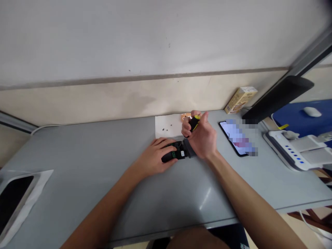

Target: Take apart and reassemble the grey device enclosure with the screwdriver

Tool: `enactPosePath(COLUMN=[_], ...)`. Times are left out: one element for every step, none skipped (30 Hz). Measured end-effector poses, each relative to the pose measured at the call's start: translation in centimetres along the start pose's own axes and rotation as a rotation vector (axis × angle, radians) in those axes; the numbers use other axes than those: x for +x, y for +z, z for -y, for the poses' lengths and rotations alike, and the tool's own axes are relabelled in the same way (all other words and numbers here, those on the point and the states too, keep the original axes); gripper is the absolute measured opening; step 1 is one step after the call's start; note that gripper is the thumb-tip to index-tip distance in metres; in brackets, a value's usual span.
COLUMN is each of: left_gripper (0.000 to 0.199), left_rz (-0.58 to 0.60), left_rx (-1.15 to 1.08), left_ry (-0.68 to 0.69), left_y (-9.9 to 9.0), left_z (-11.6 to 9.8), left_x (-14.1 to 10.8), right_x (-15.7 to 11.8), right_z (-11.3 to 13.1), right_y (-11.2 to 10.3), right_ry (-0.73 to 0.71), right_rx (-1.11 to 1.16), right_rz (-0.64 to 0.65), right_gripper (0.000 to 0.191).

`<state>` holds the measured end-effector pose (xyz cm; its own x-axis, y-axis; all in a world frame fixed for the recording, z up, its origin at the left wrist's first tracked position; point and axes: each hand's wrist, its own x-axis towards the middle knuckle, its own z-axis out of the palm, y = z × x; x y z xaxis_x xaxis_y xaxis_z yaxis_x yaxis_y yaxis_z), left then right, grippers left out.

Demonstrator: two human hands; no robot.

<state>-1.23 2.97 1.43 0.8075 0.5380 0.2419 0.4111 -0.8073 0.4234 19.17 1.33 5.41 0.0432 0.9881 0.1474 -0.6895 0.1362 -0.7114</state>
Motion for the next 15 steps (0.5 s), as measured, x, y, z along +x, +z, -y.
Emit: enactPosePath(left_gripper=[0.023, 0.024, 0.025, 0.025, 0.025, 0.025, 0.024, 0.024, 0.024, 0.024, 0.025, 0.025, 0.025, 0.025, 0.024], left_rz=[0.000, -0.002, -0.005, -0.011, -0.017, -0.022, -0.023, -0.020, -0.016, -0.011, -0.006, -0.004, -0.004, -0.006, -0.008], left_rx=[0.000, 0.001, 0.003, 0.006, 0.010, 0.015, 0.019, 0.021, 0.022, 0.021, 0.021, 0.021, 0.021, 0.022, 0.022], left_ry=[0.002, 0.004, 0.007, 0.008, 0.009, 0.011, 0.012, 0.011, 0.011, 0.011, 0.012, 0.013, 0.014, 0.013, 0.013], left_y=[0.0, 0.1, 0.1, 0.1, 0.2, 0.2, 0.2, 0.2, 0.2, 0.1, 0.1, 0.1, 0.1, 0.1, 0.1], left_z=[0.0, 0.0, 0.0, 0.1, 0.1, 0.1, 0.1, 0.1, 0.1, 0.1, 0.1, 0.1, 0.2, 0.2, 0.2], left_x=[0.0, 0.0, -0.1, -0.1, -0.1, -0.1, -0.1, -0.1, 0.0, 0.0, 0.0, 0.0, 0.0, 0.0, 0.0], right_x=[-0.1, -0.1, -0.1, -0.1, 0.0, 0.1, 0.1, 0.2, 0.2, 0.3, 0.3, 0.3, 0.3, 0.3, 0.3], right_z=[0.0, 0.0, 0.1, 0.2, 0.3, 0.5, 0.8, 1.0, 1.2, 1.4, 1.6, 1.7, 1.8, 1.8, 1.8], right_y=[0.1, 0.1, 0.1, 0.0, -0.1, -0.3, -0.6, -0.8, -1.1, -1.3, -1.6, -1.7, -1.8, -1.9, -1.9], right_ry=[-0.005, -0.010, -0.014, -0.018, -0.027, -0.034, -0.037, -0.035, -0.030, -0.026, -0.025, -0.025, -0.025, -0.021, -0.014], right_rx=[-0.009, -0.024, -0.043, -0.065, -0.086, -0.108, -0.128, -0.147, -0.164, -0.174, -0.178, -0.176, -0.170, -0.156, -0.136], right_rz=[0.003, 0.004, 0.005, 0.005, 0.007, 0.012, 0.021, 0.036, 0.053, 0.067, 0.076, 0.083, 0.087, 0.089, 0.091], right_gripper=[0.030, 0.029, 0.028, 0.026, 0.024, 0.022, 0.021, 0.020, 0.018, 0.017, 0.017, 0.016, 0.016, 0.016, 0.016])
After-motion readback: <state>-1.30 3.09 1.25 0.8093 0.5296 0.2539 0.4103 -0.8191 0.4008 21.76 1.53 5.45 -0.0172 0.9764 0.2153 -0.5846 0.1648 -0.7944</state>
